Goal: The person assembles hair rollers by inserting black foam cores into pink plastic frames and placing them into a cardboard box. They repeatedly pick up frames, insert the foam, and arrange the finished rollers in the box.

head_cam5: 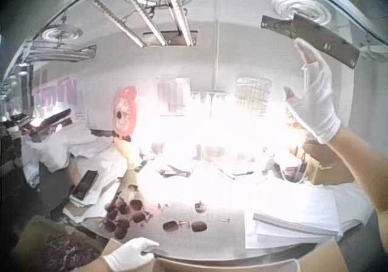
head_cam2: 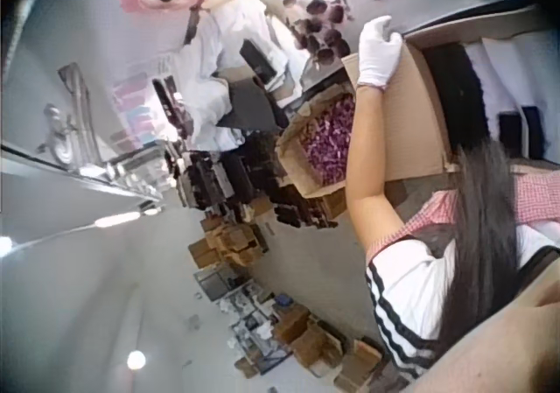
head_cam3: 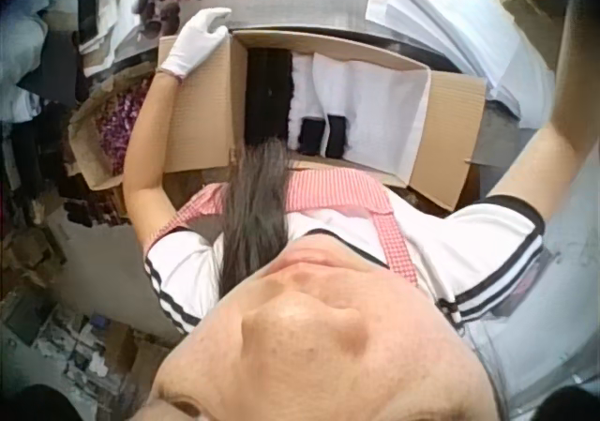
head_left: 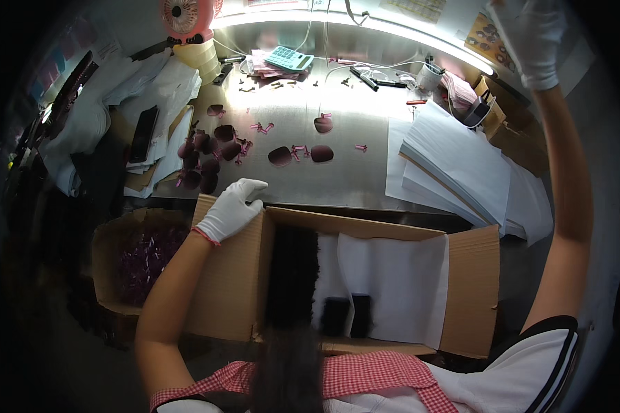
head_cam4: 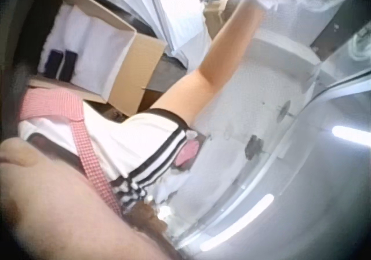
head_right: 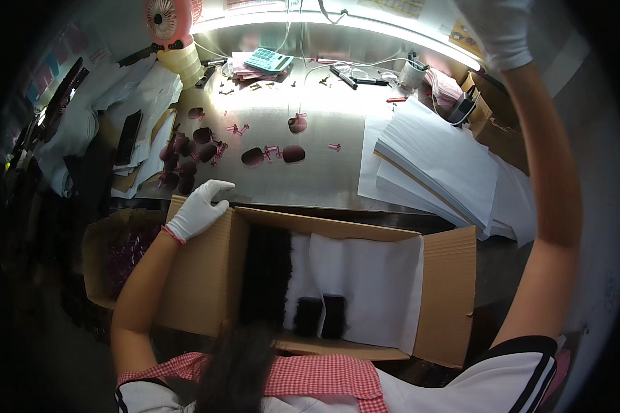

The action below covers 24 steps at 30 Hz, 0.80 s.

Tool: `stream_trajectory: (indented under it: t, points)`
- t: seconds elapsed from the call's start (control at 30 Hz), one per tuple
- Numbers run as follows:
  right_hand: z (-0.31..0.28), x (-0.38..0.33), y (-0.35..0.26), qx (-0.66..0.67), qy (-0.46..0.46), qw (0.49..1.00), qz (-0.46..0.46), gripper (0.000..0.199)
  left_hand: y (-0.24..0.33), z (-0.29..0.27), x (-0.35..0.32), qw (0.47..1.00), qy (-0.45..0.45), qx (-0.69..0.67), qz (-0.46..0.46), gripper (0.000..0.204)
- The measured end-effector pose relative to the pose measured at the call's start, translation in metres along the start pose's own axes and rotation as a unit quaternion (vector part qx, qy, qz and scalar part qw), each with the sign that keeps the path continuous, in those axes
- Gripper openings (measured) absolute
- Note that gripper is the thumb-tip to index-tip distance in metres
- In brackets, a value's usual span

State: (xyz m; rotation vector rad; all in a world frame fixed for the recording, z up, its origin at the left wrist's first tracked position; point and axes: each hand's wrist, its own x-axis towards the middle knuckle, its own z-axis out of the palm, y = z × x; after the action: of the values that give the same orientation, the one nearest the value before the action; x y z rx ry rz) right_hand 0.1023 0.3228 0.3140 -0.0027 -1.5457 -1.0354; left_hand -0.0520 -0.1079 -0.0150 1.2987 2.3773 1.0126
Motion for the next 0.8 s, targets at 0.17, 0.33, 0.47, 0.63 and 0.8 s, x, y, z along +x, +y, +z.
stream_trajectory:
  t: [0.17, 0.33, 0.47, 0.63, 0.8]
  points:
    - [-0.042, -0.129, -0.206, 0.529, -0.393, 0.752, 0.026, 0.037, -0.008, 0.015, 0.040, 0.985, -0.003, 0.168, -0.041, 0.051]
    - [-0.027, -0.177, -0.320, 0.482, -0.593, 0.636, 0.110, 0.063, -0.017, 0.033, 0.103, 0.960, 0.000, 0.254, -0.118, 0.058]
    - [-0.001, -0.195, -0.345, 0.468, -0.645, 0.591, 0.126, 0.050, -0.027, 0.038, 0.144, 0.948, -0.068, 0.252, -0.183, 0.081]
    - [0.014, -0.215, -0.354, 0.533, -0.641, 0.508, 0.217, 0.043, -0.041, 0.034, 0.180, 0.942, -0.180, 0.211, -0.188, 0.090]
    - [0.008, -0.227, -0.351, 0.620, -0.574, 0.291, 0.449, 0.024, -0.045, 0.034, 0.183, 0.932, -0.210, 0.208, -0.210, 0.080]
